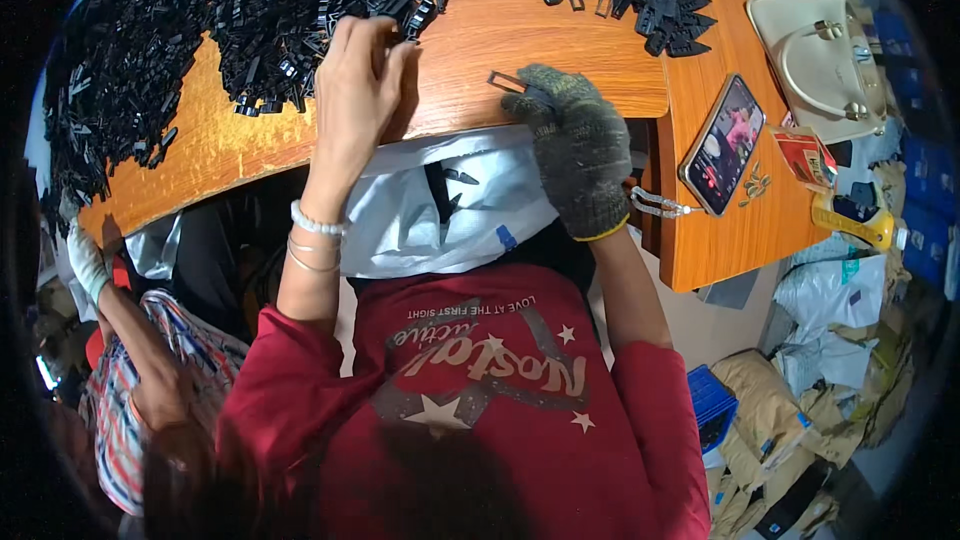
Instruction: Assembling small black plastic components by manually inserting metal clips into them at a workbench.
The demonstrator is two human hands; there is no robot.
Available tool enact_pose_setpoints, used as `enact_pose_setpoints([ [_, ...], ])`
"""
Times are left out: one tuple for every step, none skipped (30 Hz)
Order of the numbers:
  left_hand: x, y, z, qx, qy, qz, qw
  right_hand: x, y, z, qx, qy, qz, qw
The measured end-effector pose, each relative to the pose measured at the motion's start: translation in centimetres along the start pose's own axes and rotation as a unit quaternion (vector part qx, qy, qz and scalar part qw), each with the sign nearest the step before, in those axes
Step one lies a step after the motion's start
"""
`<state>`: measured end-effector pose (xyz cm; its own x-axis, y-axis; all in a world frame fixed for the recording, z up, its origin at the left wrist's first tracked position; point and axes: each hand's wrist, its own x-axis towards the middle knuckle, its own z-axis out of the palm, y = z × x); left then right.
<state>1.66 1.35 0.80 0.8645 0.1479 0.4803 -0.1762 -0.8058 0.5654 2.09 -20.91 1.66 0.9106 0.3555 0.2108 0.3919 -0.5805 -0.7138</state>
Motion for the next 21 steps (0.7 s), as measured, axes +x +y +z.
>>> enact_pose_setpoints([
  [0.4, -0.5, 0.4, 0.036, 0.012, 0.013, 0.999, 0.1, -0.1, 0.2, -0.003, 0.006, -0.012, 1.000],
  [0.7, -0.6, 0.7, 0.080, 0.004, 0.016, 0.997, 0.2, -0.2, 0.2, -0.005, 0.006, -0.013, 1.000],
  [1.0, -0.5, 1.1, 0.097, -0.006, 0.030, 0.995, 0.2, -0.3, 0.2, -0.014, -0.014, 0.005, 1.000],
  [1.4, -0.3, 1.4, 0.115, -0.016, 0.043, 0.992, 0.3, -0.3, 0.1, -0.024, -0.033, 0.024, 0.999],
  [1.8, -0.1, 1.8, 0.113, -0.014, 0.055, 0.992, 0.4, -0.3, 0.0, -0.024, -0.034, 0.019, 0.999],
  [2.1, 0.0, 2.2, 0.109, -0.014, 0.057, 0.992, 0.4, -0.2, -0.2, -0.028, -0.031, 0.021, 0.999],
  [2.3, 0.1, 2.6, 0.109, -0.006, 0.066, 0.992, 0.4, 0.0, -0.3, -0.037, -0.016, -0.011, 0.999],
  [2.5, 0.3, 2.9, 0.108, 0.001, 0.075, 0.991, 0.3, 0.2, -0.4, -0.048, -0.001, -0.044, 0.998],
  [2.5, 0.5, 2.9, 0.107, 0.001, 0.082, 0.991, 0.3, 0.4, -0.2, -0.042, 0.019, -0.063, 0.997],
  [2.4, 0.8, 3.0, 0.109, 0.000, 0.095, 0.989, 0.1, 0.6, -0.3, -0.042, 0.041, -0.079, 0.995],
  [2.0, 0.2, 3.1, 0.136, 0.012, 0.099, 0.986, 0.1, 1.2, 0.2, -0.045, 0.062, -0.091, 0.993],
  [1.6, 0.1, 2.8, 0.145, 0.017, 0.096, 0.985, 0.1, 1.1, 0.4, -0.019, 0.048, -0.055, 0.997],
  [1.1, 0.0, 2.3, 0.142, 0.017, 0.089, 0.986, 0.0, 0.9, 0.6, 0.008, 0.035, -0.019, 0.999],
  [1.0, -0.2, 2.0, 0.123, 0.025, 0.090, 0.988, 0.3, 1.1, 0.7, -0.028, 0.029, -0.104, 0.994],
  [0.9, -0.2, 1.7, 0.098, 0.016, 0.096, 0.990, 0.3, 1.5, 0.8, -0.087, 0.037, -0.150, 0.984],
  [0.6, -0.1, 1.9, 0.097, 0.009, 0.097, 0.991, 0.1, 1.8, 0.8, -0.145, 0.042, -0.195, 0.969],
  [0.3, 0.4, 2.0, 0.102, -0.009, 0.089, 0.991, -0.1, 1.8, 0.5, -0.104, 0.016, -0.146, 0.984],
  [0.3, 0.6, 1.9, 0.101, -0.010, 0.090, 0.991, -0.1, 1.6, 0.5, -0.105, 0.017, -0.144, 0.984],
  [0.3, 0.8, 1.8, 0.088, -0.007, 0.091, 0.992, 0.0, 1.4, 0.4, -0.140, 0.026, -0.148, 0.979],
  [0.3, 0.9, 1.8, 0.075, -0.003, 0.093, 0.993, 0.1, 1.3, 0.3, -0.174, 0.034, -0.152, 0.972],
  [0.0, 1.1, 1.6, 0.078, -0.004, 0.091, 0.993, 0.2, 1.2, 0.3, -0.171, 0.033, -0.152, 0.973],
])
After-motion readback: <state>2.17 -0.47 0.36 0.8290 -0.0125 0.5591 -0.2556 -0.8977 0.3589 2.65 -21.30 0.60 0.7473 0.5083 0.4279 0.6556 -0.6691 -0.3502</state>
